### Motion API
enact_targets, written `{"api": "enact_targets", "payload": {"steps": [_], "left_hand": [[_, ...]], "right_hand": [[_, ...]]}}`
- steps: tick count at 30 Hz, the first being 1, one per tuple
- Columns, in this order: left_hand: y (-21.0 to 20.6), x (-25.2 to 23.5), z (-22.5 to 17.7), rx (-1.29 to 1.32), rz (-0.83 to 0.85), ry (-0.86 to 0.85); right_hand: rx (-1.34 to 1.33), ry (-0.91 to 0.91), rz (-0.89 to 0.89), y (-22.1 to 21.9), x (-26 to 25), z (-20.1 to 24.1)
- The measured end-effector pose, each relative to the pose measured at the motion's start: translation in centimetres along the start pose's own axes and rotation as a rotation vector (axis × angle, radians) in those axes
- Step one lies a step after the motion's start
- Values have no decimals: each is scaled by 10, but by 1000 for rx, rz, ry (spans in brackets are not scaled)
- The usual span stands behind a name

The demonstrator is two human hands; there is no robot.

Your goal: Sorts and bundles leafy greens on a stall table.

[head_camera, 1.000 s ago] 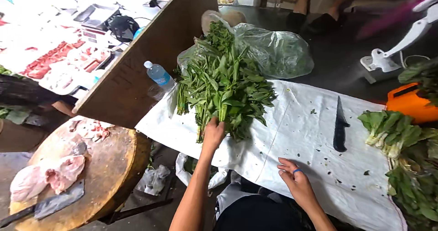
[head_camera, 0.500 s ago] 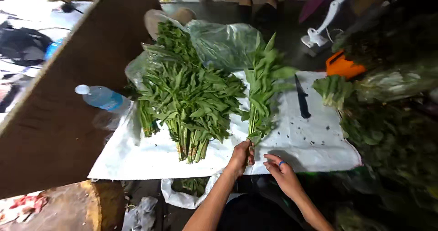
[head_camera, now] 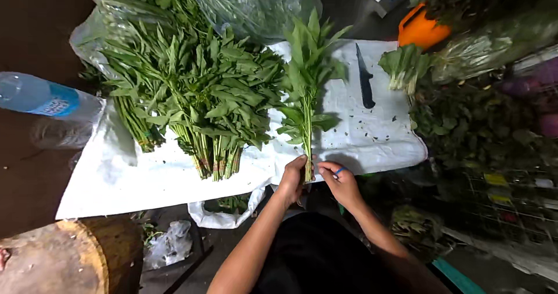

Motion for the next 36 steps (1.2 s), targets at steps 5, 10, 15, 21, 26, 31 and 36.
{"api": "enact_targets", "payload": {"steps": [5, 10, 15, 21, 26, 31, 36], "left_hand": [[-11, 2, 22, 94, -17, 50], [-33, 4, 26, 119, -46, -20], [-55, 1, 23, -542, -91, -424], [-74, 12, 40, -761, -202, -694], [-75, -4, 77, -343, -161, -233], [-91, -2, 85, -114, -149, -127], [-104, 2, 71, -17, -95, -150]], "right_hand": [[131, 50, 74, 9, -10, -5], [301, 194, 87, 35, -13, -2], [158, -133, 286, 61, -26, -18], [-124, -214, 324, 72, -17, -45], [-31, -253, 332, 72, -16, -77], [30, -190, 284, 85, -10, -80], [-19, 29, 242, 102, -11, -64]]}}
Point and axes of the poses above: each hand's wrist, its own x-axis away from the middle knuckle, its own y-axis out of the back of the hand, z = x × y, the point moved 6 cm from there along -x, towards the middle knuckle, and after that the axes turned 10 degrees about -y, right-handed, at the moved point
